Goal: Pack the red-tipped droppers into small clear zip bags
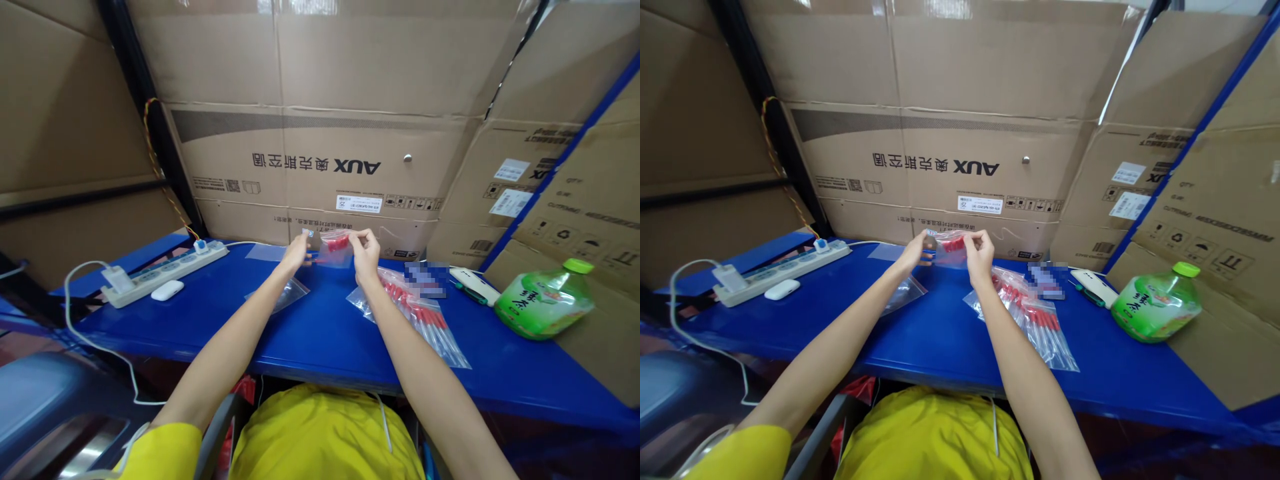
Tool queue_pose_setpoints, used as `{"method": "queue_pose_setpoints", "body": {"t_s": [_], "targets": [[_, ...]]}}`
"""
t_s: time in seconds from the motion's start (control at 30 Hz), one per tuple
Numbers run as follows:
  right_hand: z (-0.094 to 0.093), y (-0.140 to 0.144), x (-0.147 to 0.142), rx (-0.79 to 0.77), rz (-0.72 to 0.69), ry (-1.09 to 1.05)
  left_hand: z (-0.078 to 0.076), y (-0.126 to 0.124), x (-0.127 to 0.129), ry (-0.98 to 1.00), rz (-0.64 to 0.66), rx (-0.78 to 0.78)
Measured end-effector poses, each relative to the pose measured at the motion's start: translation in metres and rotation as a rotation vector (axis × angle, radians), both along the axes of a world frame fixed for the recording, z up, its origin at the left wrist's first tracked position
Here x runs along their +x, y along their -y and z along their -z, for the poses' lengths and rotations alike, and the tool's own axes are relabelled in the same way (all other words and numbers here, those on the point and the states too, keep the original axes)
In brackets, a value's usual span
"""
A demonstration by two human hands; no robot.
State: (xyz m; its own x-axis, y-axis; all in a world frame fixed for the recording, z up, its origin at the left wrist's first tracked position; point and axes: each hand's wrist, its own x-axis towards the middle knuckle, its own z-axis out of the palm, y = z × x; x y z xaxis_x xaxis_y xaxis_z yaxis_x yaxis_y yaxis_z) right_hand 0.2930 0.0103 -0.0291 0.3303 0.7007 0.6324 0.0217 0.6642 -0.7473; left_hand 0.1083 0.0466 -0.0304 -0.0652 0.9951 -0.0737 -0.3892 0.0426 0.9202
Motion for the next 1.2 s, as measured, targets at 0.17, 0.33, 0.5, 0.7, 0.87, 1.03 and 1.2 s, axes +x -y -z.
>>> {"method": "queue_pose_setpoints", "body": {"t_s": [0.17, 0.33, 0.5, 0.7, 0.87, 1.03, 1.2], "targets": [[0.005, -0.006, 0.004, -0.109, 0.107, -0.059, -0.017, 0.024, 0.018, -0.148, 0.192, 0.346], [0.010, -0.009, 0.004, -0.177, 0.141, -0.070, -0.016, 0.030, 0.026, -0.330, 0.113, 0.524], [0.011, -0.009, 0.001, -0.190, 0.070, -0.076, -0.008, 0.020, 0.023, -0.353, -0.003, 0.523], [0.011, -0.009, 0.000, -0.156, -0.040, -0.025, -0.011, 0.021, 0.017, -0.433, -0.068, 0.555], [0.007, -0.005, -0.002, -0.141, -0.207, 0.058, -0.015, 0.032, 0.018, -0.591, -0.030, 0.691], [0.007, -0.002, -0.002, -0.146, -0.263, 0.178, -0.017, 0.036, 0.019, -0.590, -0.032, 0.699], [0.005, -0.002, 0.002, -0.145, -0.219, 0.233, -0.012, 0.026, 0.017, -0.661, 0.001, 0.725]]}}
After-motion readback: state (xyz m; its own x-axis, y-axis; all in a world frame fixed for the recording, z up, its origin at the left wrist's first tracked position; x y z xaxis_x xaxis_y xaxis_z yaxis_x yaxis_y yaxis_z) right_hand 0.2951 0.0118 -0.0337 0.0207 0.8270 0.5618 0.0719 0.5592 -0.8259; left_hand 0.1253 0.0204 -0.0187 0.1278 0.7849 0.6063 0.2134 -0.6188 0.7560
